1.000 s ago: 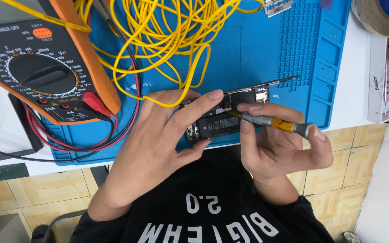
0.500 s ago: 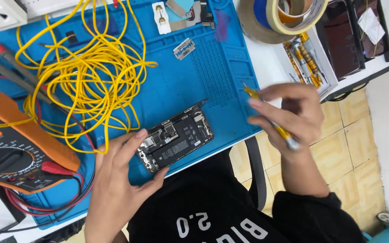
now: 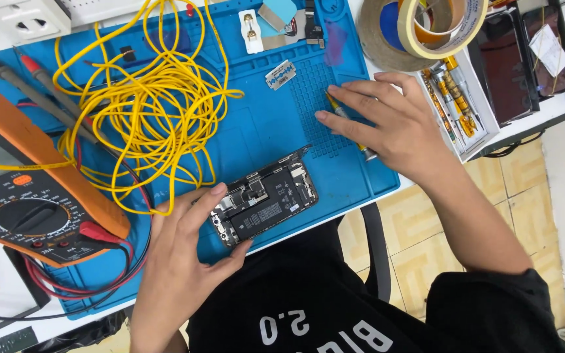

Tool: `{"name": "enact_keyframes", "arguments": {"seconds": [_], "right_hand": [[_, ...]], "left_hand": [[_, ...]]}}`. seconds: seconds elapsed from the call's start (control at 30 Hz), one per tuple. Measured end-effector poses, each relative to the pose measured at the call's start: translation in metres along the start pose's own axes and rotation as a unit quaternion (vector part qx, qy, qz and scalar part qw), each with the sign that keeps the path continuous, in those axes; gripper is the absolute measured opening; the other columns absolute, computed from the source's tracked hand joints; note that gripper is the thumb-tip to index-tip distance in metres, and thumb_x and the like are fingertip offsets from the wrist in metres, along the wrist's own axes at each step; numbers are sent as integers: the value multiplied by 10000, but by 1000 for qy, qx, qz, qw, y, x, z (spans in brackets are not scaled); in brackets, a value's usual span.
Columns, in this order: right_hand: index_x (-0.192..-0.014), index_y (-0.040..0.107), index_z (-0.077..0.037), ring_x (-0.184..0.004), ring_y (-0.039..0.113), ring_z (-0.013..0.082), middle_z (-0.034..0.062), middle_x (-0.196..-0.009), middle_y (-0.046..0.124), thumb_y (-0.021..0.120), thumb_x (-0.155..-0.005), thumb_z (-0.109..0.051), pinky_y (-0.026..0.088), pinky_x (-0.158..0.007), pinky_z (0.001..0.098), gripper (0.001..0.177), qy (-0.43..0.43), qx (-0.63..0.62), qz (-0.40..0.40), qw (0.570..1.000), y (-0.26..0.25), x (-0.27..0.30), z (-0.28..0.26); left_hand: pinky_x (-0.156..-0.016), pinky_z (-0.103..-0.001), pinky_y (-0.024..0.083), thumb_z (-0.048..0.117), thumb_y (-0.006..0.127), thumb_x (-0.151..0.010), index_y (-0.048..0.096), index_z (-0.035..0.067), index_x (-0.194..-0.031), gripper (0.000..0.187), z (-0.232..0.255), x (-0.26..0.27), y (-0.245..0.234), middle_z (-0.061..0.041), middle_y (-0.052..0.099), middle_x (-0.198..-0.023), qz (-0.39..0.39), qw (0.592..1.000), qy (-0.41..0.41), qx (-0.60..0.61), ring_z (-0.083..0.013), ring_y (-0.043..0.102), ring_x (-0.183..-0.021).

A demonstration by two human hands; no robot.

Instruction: The person works on a disassembled smartphone placed on a blue mat, using a screwdriver to manipulate internal components. They briefly pick up another phone to compare screens, then continue adjusting parts inside the first device.

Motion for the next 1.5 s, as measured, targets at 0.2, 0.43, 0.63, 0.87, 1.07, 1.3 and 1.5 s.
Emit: {"name": "enact_keyframes", "arguments": {"seconds": [0.2, 0.43, 0.63, 0.87, 1.07, 1.3, 1.5], "right_hand": [[-1476, 764, -119, -1395, 709, 363, 192, -1499, 775, 827, -1166, -72, 500, -1148, 529, 321, 13, -5, -10, 1000, 2, -1, 3], [-1454, 792, -136, -1397, 711, 337, 165, -1498, 787, 803, -1183, -107, 484, -1174, 512, 272, -2, 22, -28, 999, 6, -4, 4], [-1428, 814, -154, -1380, 728, 315, 149, -1489, 812, 869, -1180, -96, 507, -1181, 515, 261, -21, 56, -30, 998, 8, -2, 3], [-1448, 803, -146, -1380, 730, 323, 159, -1500, 799, 865, -1176, -46, 507, -1181, 534, 297, -7, 54, -34, 998, 7, 1, 1], [-1424, 820, -159, -1404, 717, 309, 143, -1499, 802, 897, -1170, -264, 511, -1188, 510, 285, -19, 74, -44, 996, 12, 1, 3], [-1389, 828, -226, -1418, 752, 234, 84, -1524, 812, 796, -1289, -481, 569, -1167, 416, 275, -77, 164, -58, 982, 9, -5, -1], [-1427, 706, -341, -1537, 742, 174, -8, -1652, 784, 640, -1293, -664, 569, -1202, 317, 356, -77, 276, -143, 948, 18, 0, -2]], "left_hand": [[-1192, -508, 456, 277, 958, -901, 430, 128, -1655, 932, 1, -1, 0, -113, 653, -1534, 0, 1000, -2, -1, -308, 640, -1374], [-1225, -526, 447, 253, 952, -932, 419, 118, -1646, 902, 5, -2, -2, -127, 658, -1538, 9, 1000, 16, 0, -326, 645, -1385], [-1219, -508, 434, 272, 958, -945, 415, 130, -1651, 902, 2, 1, 0, -114, 662, -1531, 1, 1000, 14, -9, -299, 652, -1383], [-1212, -506, 443, 266, 958, -934, 414, 129, -1644, 905, 2, 0, 0, -86, 656, -1580, -3, 1000, 15, -11, -300, 657, -1414], [-1236, -511, 431, 264, 959, -939, 404, 142, -1653, 912, 3, 1, 0, -97, 660, -1555, 2, 1000, 13, -11, -294, 649, -1406], [-1177, -490, 431, 210, 926, -1028, 421, 165, -1675, 823, 0, 0, -3, -133, 645, -1512, -12, 1000, 1, 21, -348, 621, -1294], [-1217, -524, 455, 188, 927, -1049, 389, 185, -1700, 844, 2, 2, -4, -166, 598, -1509, -22, 999, 7, 43, -373, 600, -1362]]}}
Point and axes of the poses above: each hand's wrist, its own x-axis away from the middle knuckle, its own y-axis out of the palm, z = x × y, the point moved 6 cm from there along -x, towards the middle knuckle
